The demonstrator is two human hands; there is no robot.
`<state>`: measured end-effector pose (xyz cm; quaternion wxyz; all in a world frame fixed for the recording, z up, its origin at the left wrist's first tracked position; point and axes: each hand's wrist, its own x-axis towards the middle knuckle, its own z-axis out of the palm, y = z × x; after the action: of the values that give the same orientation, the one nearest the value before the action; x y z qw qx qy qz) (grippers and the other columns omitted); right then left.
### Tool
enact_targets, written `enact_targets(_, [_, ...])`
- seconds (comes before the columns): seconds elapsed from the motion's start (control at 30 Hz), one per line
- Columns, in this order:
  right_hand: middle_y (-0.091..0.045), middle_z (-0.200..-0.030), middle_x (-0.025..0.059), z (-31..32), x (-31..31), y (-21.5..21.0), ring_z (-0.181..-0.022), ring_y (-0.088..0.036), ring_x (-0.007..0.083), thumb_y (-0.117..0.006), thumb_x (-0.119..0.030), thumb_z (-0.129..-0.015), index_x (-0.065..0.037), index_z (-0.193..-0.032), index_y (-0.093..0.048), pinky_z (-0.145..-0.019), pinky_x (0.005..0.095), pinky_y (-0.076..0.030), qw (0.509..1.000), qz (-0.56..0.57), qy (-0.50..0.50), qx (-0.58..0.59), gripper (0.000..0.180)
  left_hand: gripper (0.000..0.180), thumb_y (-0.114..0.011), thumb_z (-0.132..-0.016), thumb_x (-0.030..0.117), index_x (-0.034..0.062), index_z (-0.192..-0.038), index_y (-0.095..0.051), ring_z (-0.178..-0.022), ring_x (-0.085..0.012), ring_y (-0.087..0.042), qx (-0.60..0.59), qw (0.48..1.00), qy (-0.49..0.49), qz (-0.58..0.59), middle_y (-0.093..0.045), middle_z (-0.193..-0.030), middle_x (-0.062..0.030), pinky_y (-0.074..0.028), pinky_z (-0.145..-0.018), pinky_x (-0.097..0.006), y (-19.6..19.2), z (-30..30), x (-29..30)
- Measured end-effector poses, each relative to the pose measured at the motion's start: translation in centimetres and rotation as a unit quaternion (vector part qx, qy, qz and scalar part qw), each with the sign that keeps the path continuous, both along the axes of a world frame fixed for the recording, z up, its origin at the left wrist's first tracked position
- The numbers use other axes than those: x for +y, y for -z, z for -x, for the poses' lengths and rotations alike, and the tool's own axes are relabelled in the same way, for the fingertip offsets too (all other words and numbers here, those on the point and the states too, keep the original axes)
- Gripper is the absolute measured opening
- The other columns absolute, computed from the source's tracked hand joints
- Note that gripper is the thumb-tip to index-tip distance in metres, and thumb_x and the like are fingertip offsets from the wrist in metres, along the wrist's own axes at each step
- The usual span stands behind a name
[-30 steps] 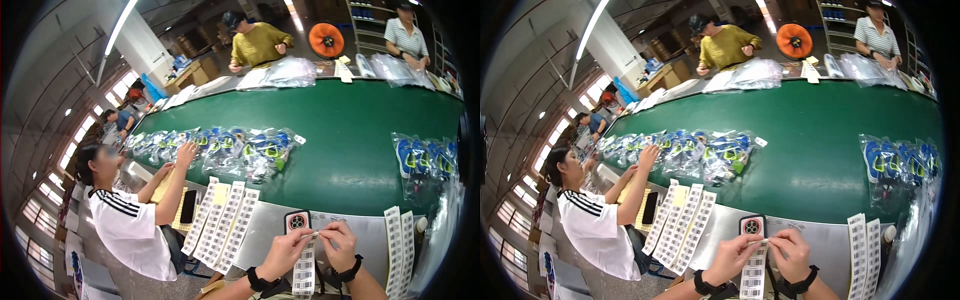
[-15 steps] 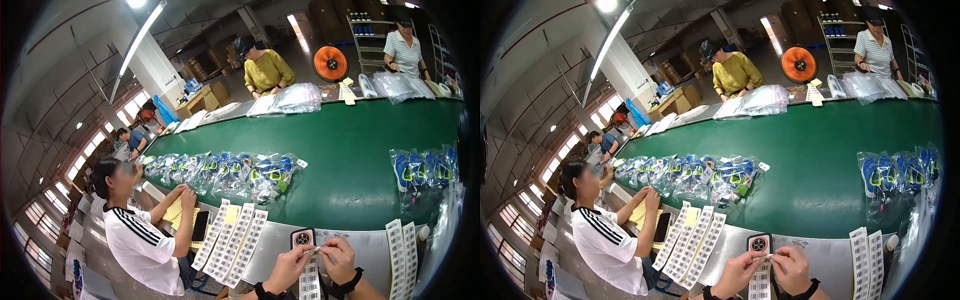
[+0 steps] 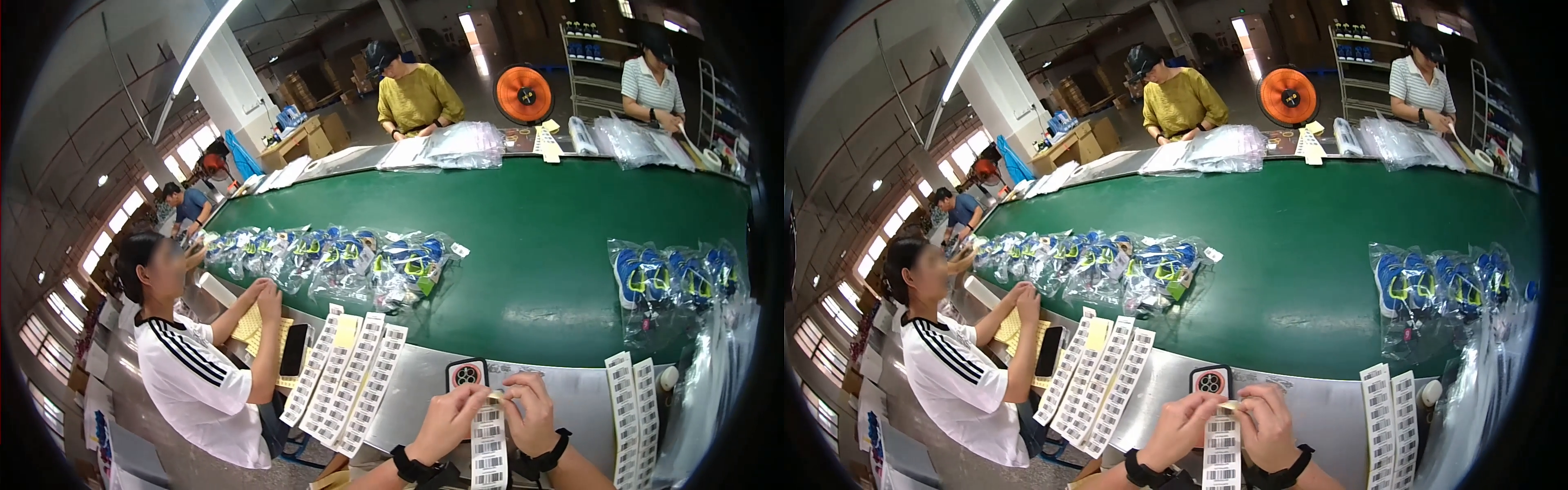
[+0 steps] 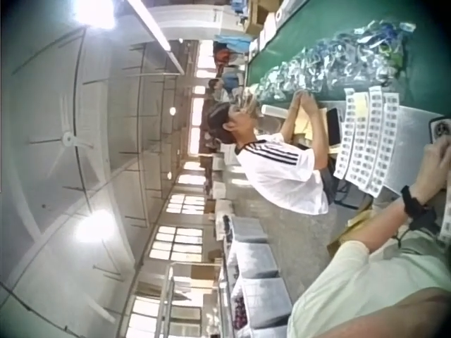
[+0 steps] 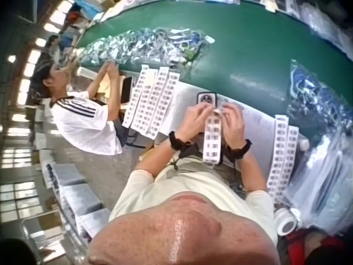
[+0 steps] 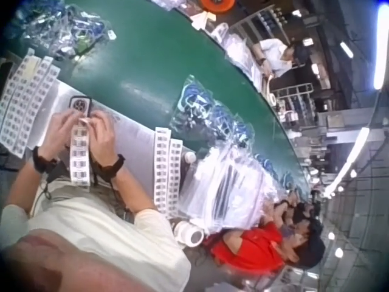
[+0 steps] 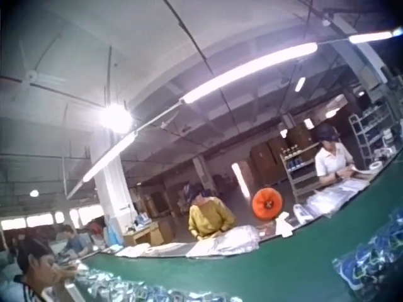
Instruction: Apply size or barcode labels to shoes or shoe packaging on an assembly line.
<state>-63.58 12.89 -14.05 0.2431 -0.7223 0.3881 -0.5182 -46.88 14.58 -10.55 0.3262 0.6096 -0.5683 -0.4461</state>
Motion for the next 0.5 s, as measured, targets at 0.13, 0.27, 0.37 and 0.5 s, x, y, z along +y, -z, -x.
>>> enact_targets(0.13, [-0.06,-0.098,0.0138,-0.5,1.0,-0.5,-0.092,-0.059,0.0316,-0.065,0.008,-0.074,-0.001,-0.084,-0.056,-0.08,0.0389,-0.049,1.0,-0.002,-0.009,-0.017,0.016,0.043,-0.036,-0.103,0.026,-0.005,-0.105,-0.064,-0.083,-0.0168,-0.066,0.14,0.988,-0.034,0.06,-0.069,-0.092,-0.0138,-0.052,-0.076,-0.03,2.8,-1.4,0.6])
enact_targets(0.27, [-0.061,-0.1,0.0134,-0.3,1.2,0.2,-0.092,-0.06,0.028,-0.064,0.006,-0.078,-0.001,-0.084,-0.056,-0.082,0.0358,-0.048,0.995,-0.041,0.028,-0.084,0.011,0.05,-0.032,-0.103,0.031,-0.0048,-0.098,-0.067,-0.077,-0.0198,-0.068,0.164,0.981,-0.091,0.056,-0.07,-0.081,-0.0153,-0.052,-0.072,-0.032,5.2,-2.3,0.6])
enact_targets(0.37, [-0.059,-0.103,0.0114,1.1,0.1,0.9,-0.094,-0.058,0.0209,-0.061,0.006,-0.082,0.0,-0.085,-0.057,-0.084,0.0305,-0.045,0.977,-0.099,0.051,-0.18,0.008,0.051,-0.033,-0.104,0.033,-0.0057,-0.096,-0.067,-0.077,-0.017,-0.066,0.191,0.975,-0.101,0.055,-0.069,-0.085,-0.0133,-0.051,-0.07,-0.031,5.5,-2.6,-0.5])
enact_targets(0.5, [-0.055,-0.113,0.0096,0.6,-1.6,1.8,-0.097,-0.056,0.0151,-0.057,0.004,-0.088,0.002,-0.089,-0.059,-0.084,0.0259,-0.045,0.944,-0.177,0.039,-0.278,0.003,0.06,-0.031,-0.103,0.043,-0.0049,-0.093,-0.066,-0.073,-0.015,-0.064,0.232,0.953,-0.184,0.068,-0.068,-0.081,-0.01,-0.05,-0.07,-0.029,5.8,-6.8,-0.7])
